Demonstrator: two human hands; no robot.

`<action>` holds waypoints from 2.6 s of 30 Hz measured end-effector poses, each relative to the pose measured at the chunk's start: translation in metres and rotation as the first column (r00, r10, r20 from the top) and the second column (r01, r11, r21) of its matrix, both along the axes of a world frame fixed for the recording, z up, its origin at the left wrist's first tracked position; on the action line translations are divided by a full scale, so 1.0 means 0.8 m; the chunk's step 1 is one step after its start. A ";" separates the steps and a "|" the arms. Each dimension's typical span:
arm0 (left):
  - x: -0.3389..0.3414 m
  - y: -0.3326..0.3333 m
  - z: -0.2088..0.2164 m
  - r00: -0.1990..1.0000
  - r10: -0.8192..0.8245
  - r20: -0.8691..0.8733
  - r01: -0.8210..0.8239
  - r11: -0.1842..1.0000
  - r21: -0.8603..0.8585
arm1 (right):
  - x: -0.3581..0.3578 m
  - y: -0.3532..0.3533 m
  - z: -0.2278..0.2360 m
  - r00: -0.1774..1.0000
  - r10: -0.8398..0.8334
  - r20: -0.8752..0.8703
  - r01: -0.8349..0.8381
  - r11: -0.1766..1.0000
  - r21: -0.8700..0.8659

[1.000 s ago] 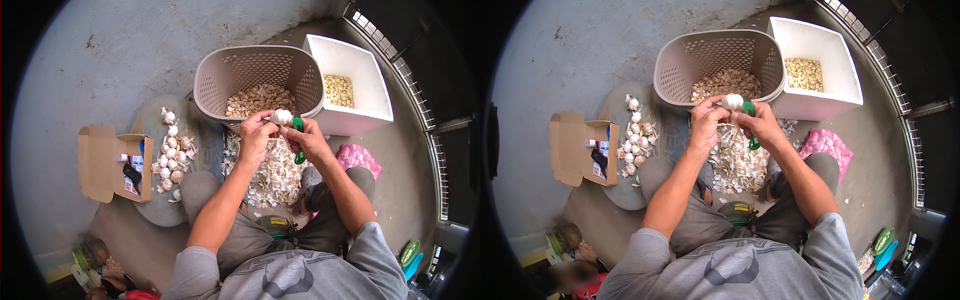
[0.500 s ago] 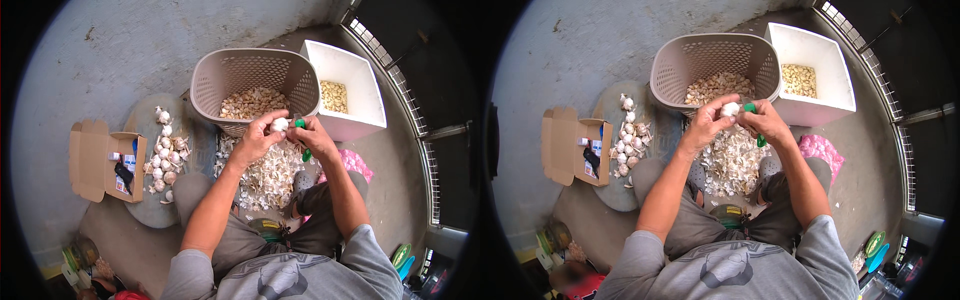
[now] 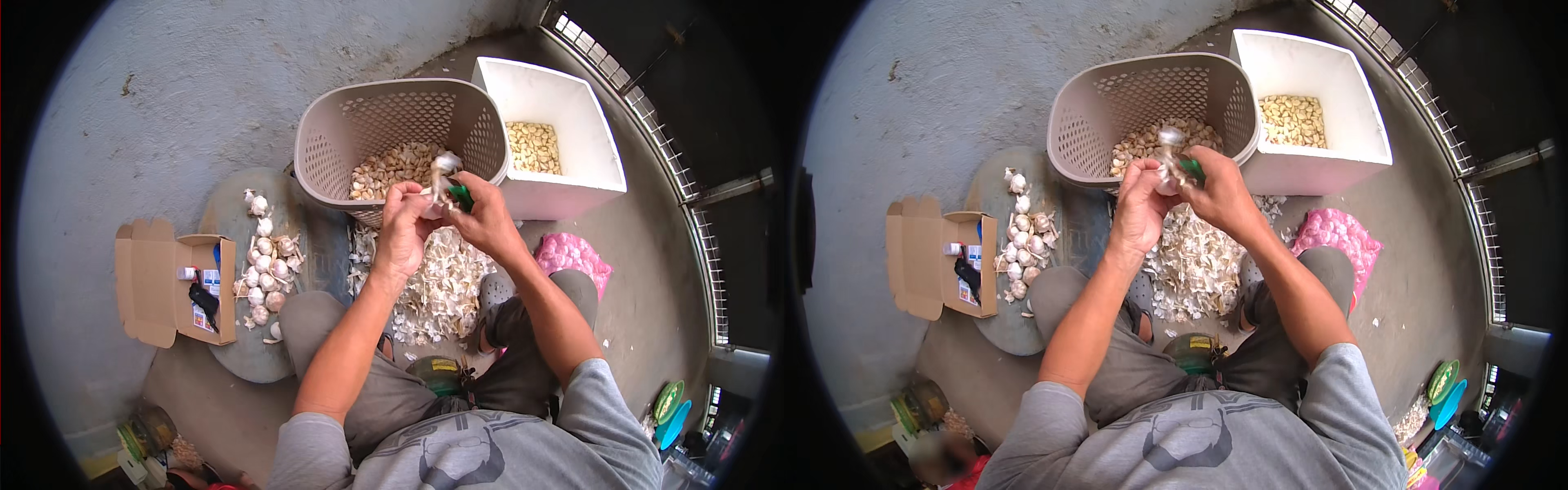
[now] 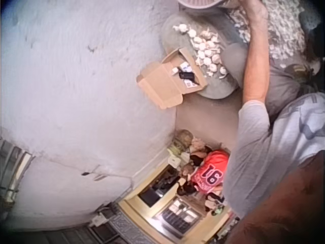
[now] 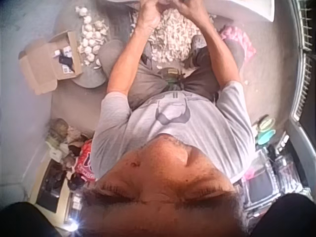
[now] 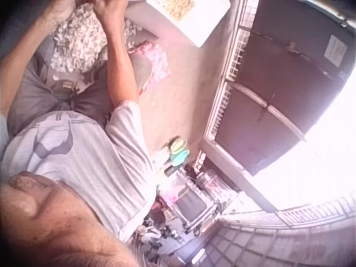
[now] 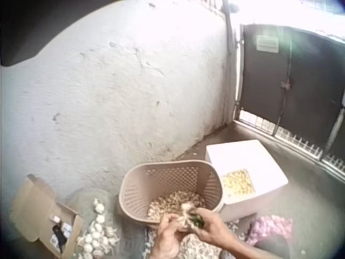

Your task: The person is peeling garlic cloves using a small tool.

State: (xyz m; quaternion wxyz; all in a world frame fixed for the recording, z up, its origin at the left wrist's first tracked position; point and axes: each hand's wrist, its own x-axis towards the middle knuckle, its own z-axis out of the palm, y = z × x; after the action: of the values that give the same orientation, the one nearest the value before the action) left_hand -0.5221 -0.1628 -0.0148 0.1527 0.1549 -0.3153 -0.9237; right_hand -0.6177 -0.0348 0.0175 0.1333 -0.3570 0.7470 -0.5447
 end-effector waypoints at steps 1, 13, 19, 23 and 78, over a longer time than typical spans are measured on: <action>-0.001 0.001 0.004 1.000 -0.001 0.004 0.001 1.000 0.001 | -0.001 -0.002 0.005 0.999 0.034 0.005 -0.034 0.997 -0.071; -0.004 0.025 -0.024 0.993 0.040 0.108 -0.014 0.973 -0.229 | 0.009 -0.003 0.008 0.969 0.075 -0.236 -0.043 0.990 0.136; 0.003 0.011 -0.028 0.980 -0.048 0.195 0.083 0.980 -0.180 | 0.008 0.002 0.009 0.938 0.173 -0.302 -0.108 0.970 0.218; -0.003 0.014 -0.006 0.934 0.059 0.352 -0.004 0.988 -0.154 | 0.010 0.002 0.017 0.984 0.144 -0.107 -0.129 0.981 0.142; -0.006 0.008 0.000 0.964 -0.045 0.263 0.076 0.991 -0.110 | -0.002 0.016 0.019 0.953 0.129 0.274 -0.163 0.981 0.104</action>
State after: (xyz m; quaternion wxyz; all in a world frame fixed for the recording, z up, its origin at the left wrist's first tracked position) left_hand -0.5272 -0.1564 -0.0144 0.0907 0.2553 -0.3920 -0.8792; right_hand -0.6189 -0.0219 0.0329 0.2944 -0.3260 0.7266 -0.5283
